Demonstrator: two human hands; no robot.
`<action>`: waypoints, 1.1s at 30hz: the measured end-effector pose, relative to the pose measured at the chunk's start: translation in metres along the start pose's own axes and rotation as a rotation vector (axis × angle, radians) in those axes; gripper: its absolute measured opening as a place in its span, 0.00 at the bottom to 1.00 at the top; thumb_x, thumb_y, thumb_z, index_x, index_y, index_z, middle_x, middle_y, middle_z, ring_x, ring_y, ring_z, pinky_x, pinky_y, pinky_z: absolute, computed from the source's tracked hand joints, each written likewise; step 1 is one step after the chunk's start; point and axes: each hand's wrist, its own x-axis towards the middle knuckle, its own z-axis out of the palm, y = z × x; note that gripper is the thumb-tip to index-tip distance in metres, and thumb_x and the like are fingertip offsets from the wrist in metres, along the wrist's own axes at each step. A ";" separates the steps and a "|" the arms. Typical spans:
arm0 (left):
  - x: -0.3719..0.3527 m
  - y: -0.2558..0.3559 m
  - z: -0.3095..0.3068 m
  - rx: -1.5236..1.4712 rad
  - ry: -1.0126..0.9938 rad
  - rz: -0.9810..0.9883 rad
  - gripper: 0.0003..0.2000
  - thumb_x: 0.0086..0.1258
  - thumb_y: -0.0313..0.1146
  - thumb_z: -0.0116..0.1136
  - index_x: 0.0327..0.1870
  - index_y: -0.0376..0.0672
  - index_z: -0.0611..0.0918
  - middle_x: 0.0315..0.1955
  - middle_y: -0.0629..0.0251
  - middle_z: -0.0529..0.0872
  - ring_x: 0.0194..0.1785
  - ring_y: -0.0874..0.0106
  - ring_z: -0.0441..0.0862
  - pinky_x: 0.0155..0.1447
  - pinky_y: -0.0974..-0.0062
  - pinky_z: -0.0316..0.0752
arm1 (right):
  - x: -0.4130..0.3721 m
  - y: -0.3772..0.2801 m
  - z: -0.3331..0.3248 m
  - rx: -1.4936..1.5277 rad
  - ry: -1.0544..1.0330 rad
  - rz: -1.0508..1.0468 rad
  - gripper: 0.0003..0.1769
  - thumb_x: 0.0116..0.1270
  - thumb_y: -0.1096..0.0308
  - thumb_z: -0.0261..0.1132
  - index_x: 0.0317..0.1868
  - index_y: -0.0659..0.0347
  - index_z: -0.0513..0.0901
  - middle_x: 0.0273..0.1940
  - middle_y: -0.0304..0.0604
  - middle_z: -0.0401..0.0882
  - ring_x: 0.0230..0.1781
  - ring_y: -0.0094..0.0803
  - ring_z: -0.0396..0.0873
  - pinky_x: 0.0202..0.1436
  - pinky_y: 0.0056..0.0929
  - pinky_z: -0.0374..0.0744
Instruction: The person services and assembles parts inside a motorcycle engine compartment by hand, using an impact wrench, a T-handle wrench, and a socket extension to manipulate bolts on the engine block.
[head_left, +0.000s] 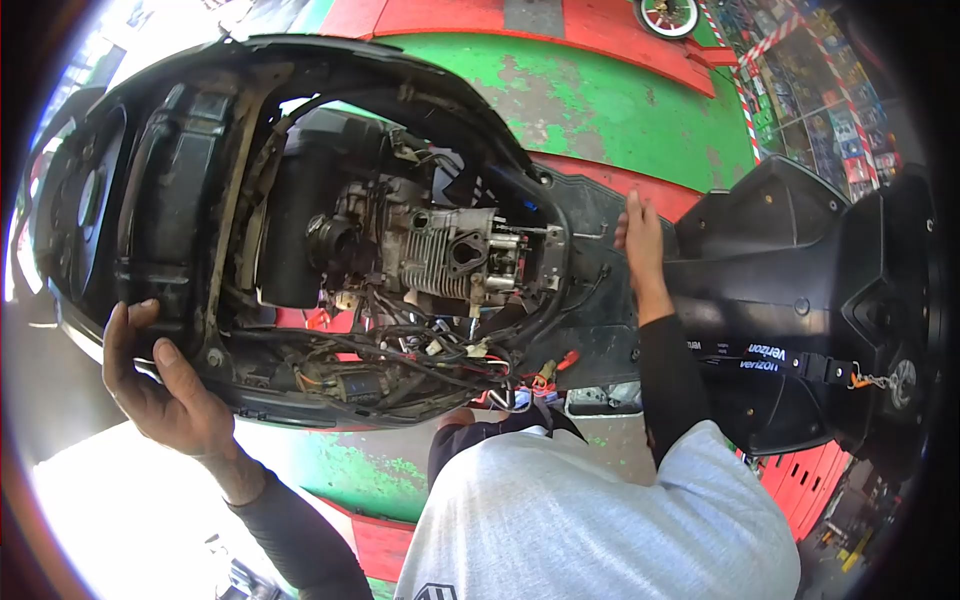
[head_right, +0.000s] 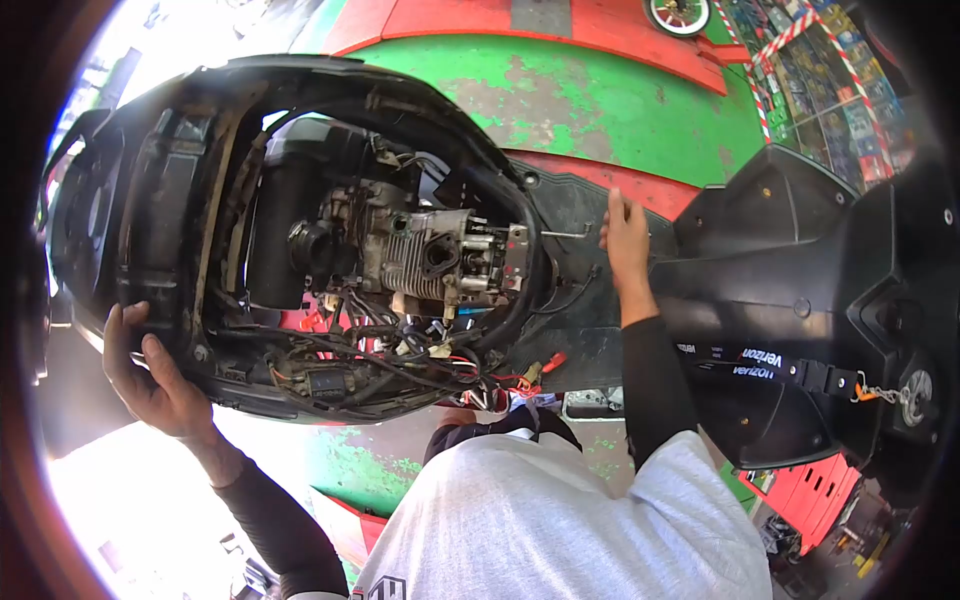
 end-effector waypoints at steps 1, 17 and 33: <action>0.001 -0.001 0.000 -0.011 0.000 0.010 0.18 0.78 0.27 0.47 0.66 0.33 0.73 0.53 0.56 0.82 0.58 0.66 0.79 0.66 0.67 0.71 | -0.012 0.017 -0.004 0.258 0.056 0.345 0.21 0.74 0.48 0.63 0.48 0.60 0.78 0.35 0.38 0.80 0.31 0.26 0.80 0.39 0.25 0.81; 0.000 -0.010 -0.004 0.139 0.026 0.026 0.19 0.77 0.32 0.50 0.63 0.29 0.73 0.50 0.54 0.82 0.55 0.66 0.78 0.64 0.67 0.71 | -0.064 0.017 0.102 1.350 0.208 0.356 0.09 0.73 0.61 0.66 0.49 0.52 0.79 0.45 0.33 0.82 0.45 0.24 0.81 0.45 0.25 0.83; 0.000 -0.011 -0.006 0.310 0.031 0.009 0.17 0.78 0.31 0.46 0.58 0.28 0.76 0.47 0.54 0.83 0.54 0.64 0.80 0.63 0.66 0.74 | -0.061 0.068 0.123 1.269 0.052 0.324 0.20 0.76 0.67 0.61 0.65 0.58 0.72 0.59 0.45 0.80 0.57 0.33 0.80 0.59 0.30 0.80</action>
